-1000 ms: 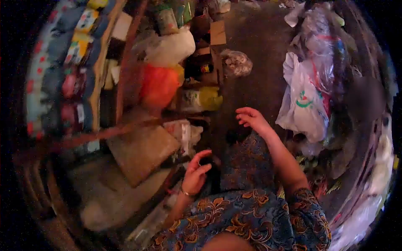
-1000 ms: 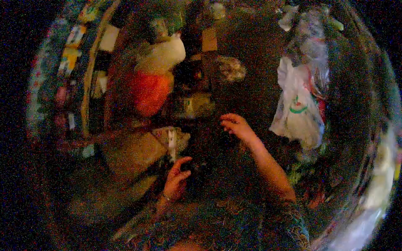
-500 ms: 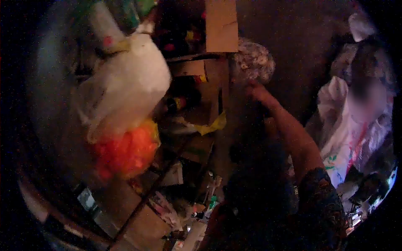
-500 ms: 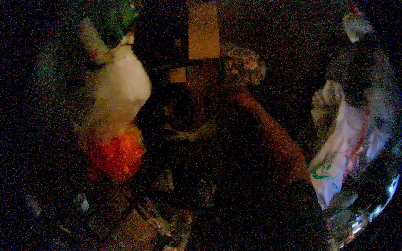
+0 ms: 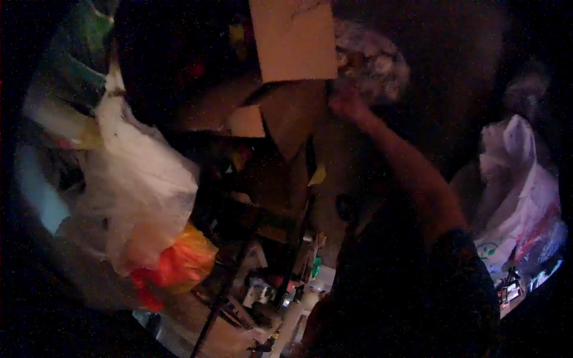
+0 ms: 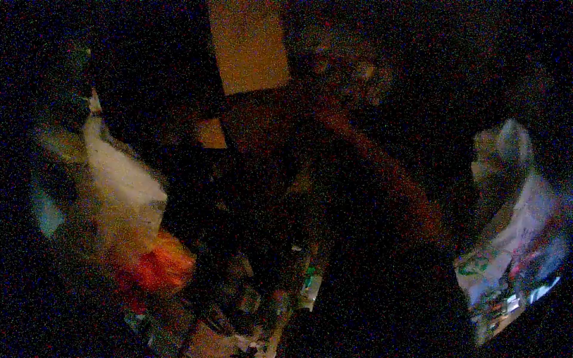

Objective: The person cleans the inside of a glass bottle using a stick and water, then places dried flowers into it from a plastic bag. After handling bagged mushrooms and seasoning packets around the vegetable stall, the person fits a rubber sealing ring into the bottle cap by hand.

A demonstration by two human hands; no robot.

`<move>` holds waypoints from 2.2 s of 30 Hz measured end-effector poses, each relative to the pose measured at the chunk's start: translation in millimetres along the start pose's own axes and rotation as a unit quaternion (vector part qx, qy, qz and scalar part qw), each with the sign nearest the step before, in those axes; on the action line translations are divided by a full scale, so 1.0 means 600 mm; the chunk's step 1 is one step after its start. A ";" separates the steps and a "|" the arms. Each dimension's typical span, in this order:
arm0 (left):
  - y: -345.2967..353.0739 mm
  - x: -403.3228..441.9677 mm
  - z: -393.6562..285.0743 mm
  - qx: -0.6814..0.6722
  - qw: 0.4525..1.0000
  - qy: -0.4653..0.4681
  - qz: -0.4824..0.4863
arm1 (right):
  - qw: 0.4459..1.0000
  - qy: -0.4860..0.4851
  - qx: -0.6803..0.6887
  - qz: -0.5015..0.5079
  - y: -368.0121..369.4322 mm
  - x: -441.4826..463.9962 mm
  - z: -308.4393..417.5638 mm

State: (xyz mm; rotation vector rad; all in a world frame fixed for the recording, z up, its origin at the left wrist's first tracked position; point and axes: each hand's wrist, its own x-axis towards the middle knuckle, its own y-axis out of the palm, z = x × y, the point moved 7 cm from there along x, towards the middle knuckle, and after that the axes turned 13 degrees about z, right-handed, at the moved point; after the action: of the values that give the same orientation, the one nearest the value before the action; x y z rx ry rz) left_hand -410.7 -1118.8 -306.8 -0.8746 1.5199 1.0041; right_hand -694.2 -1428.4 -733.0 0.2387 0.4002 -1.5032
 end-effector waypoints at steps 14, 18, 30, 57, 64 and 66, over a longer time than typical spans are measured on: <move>0.052 -0.093 -0.122 0.066 0.995 0.053 0.050 | 0.885 0.247 0.393 0.040 -0.149 -0.222 -0.039; 0.077 -0.123 -0.170 0.077 0.992 0.079 0.066 | 0.909 0.239 0.338 0.044 -0.177 -0.258 -0.075; 0.131 -0.158 -0.309 -0.024 0.989 0.116 0.087 | 0.909 0.200 0.365 -0.009 -0.227 -0.333 0.107; 0.228 -0.249 -0.620 -0.032 0.870 0.414 0.265 | 0.960 0.024 -0.021 -0.278 -0.508 -0.632 0.610; 0.315 -0.164 -0.762 0.134 0.946 0.245 0.164 | 0.770 -0.007 0.520 -0.370 -0.585 -0.711 0.874; 0.367 -0.162 -0.847 0.254 0.908 0.323 0.083 | 0.795 -0.078 0.510 -0.320 -0.617 -0.710 0.910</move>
State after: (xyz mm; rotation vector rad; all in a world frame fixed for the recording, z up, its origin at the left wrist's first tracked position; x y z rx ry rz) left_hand -783.2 -1504.6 -137.6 -0.7324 2.3166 0.3813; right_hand -1011.3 -1276.6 -31.0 0.8870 -0.5901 -2.2880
